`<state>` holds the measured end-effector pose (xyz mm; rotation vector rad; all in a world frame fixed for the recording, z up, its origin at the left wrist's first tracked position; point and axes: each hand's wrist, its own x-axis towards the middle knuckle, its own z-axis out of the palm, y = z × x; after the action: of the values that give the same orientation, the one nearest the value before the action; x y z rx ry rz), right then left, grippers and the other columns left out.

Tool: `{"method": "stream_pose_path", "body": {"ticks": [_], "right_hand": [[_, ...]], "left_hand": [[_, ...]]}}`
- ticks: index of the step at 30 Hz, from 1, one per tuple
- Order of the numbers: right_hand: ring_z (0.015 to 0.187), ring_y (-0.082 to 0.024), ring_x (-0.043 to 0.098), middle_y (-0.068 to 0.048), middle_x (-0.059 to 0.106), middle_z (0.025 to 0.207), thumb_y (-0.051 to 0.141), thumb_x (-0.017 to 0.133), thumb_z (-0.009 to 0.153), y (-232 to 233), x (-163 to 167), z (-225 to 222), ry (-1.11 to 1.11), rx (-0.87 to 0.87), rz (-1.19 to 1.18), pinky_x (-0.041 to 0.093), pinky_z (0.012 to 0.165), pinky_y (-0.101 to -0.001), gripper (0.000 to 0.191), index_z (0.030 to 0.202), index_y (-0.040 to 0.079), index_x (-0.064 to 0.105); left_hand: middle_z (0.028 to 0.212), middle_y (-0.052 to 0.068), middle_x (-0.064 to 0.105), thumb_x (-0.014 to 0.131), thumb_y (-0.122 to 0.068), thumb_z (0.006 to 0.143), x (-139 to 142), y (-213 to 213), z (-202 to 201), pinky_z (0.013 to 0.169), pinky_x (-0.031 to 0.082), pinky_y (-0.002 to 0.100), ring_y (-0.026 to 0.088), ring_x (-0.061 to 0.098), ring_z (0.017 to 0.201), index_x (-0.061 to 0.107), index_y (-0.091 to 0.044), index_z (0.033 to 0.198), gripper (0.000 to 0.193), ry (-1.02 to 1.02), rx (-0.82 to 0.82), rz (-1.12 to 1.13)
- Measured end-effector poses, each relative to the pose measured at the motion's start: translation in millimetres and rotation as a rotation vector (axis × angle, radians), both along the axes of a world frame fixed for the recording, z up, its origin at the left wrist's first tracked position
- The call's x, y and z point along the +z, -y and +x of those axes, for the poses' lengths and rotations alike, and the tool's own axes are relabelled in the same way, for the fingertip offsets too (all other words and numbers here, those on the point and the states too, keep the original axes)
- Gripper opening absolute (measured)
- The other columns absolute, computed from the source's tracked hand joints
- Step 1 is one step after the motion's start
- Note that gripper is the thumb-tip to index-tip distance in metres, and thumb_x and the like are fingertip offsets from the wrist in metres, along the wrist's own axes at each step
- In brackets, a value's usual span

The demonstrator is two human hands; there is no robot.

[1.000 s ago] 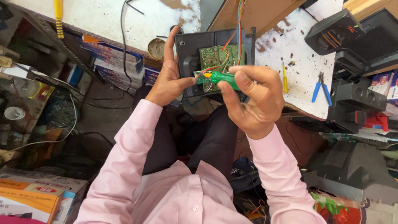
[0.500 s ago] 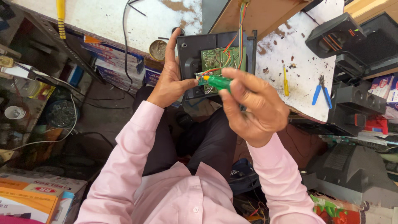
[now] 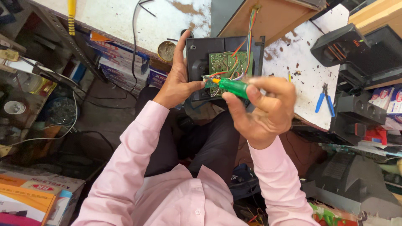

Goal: The person uses a green-handled screwdriver to adjust components on a circuit board inside a black electronic device. They then use a yellow test probe to check connections on the board. Finally, they reassemble the device by placing the front panel back on and securing it.

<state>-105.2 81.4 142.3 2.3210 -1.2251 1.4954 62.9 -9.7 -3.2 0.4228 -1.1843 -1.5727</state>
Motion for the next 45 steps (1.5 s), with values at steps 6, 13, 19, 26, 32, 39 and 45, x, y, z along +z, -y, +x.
{"method": "stream_pose_path", "body": {"ticks": [6,13,19,26,32,39,45], "right_hand": [[0.074,-0.020,0.057,-0.013,0.061,0.100,0.003,0.091,0.088,1.4,0.9,2.6,0.045,0.012,-0.043,0.046,0.063,-0.0336,0.035,0.101,0.008,0.059],[0.080,-0.022,0.063,-0.013,0.058,0.097,0.006,0.089,0.088,5.3,2.9,9.9,0.053,0.003,-0.023,0.051,0.066,-0.0321,0.034,0.100,0.006,0.058],[0.081,-0.025,0.062,-0.015,0.056,0.093,0.007,0.089,0.081,12.9,0.5,15.8,0.079,-0.018,-0.015,0.053,0.068,-0.0370,0.035,0.096,0.004,0.058],[0.087,-0.026,0.065,-0.017,0.056,0.099,0.002,0.085,0.087,16.2,1.5,24.7,0.040,0.004,-0.010,0.055,0.069,-0.0357,0.035,0.103,0.008,0.055],[0.081,-0.025,0.065,-0.014,0.058,0.096,0.002,0.087,0.085,23.0,2.9,28.4,-0.004,-0.001,-0.030,0.050,0.062,-0.0329,0.037,0.104,0.010,0.056],[0.083,-0.025,0.066,-0.014,0.058,0.102,0.005,0.087,0.085,23.6,-2.8,25.0,0.027,0.006,-0.006,0.053,0.065,-0.0317,0.037,0.108,0.010,0.058],[0.090,-0.024,0.067,-0.012,0.053,0.105,0.007,0.089,0.087,30.7,-7.9,26.7,0.083,-0.014,-0.041,0.057,0.069,-0.0329,0.039,0.112,0.008,0.059]], "left_hand": [[0.171,0.013,0.028,0.065,0.028,0.075,4.7,0.2,3.3,0.122,0.039,0.034,0.021,0.037,0.153,-0.003,-0.025,0.169,0.128,0.009,0.030,-0.021],[0.172,0.013,0.026,0.065,0.025,0.074,6.0,4.2,8.7,0.125,0.033,0.033,0.022,0.031,0.157,-0.002,-0.023,0.169,0.125,0.005,0.033,-0.012],[0.172,0.013,0.025,0.064,0.027,0.074,5.0,8.4,11.5,0.128,0.028,0.033,0.022,0.030,0.158,0.000,-0.023,0.170,0.125,0.003,0.059,-0.057],[0.168,0.014,0.033,0.062,0.025,0.076,4.2,13.5,12.6,0.124,0.036,0.032,0.020,0.036,0.153,-0.003,-0.023,0.169,0.124,-0.067,0.002,0.010],[0.167,0.014,0.035,0.061,0.024,0.077,3.2,19.4,15.1,0.121,0.039,0.033,0.020,0.039,0.150,-0.004,-0.023,0.169,0.122,-0.064,-0.014,0.033],[0.169,0.014,0.028,0.064,0.025,0.075,4.5,22.8,15.4,0.127,0.030,0.033,0.020,0.031,0.155,-0.001,-0.020,0.169,0.122,0.005,0.061,-0.054],[0.168,0.014,0.031,0.061,0.022,0.076,3.7,25.2,16.7,0.128,0.027,0.033,0.021,0.032,0.156,-0.002,-0.018,0.170,0.120,-0.037,0.036,-0.007]]}}
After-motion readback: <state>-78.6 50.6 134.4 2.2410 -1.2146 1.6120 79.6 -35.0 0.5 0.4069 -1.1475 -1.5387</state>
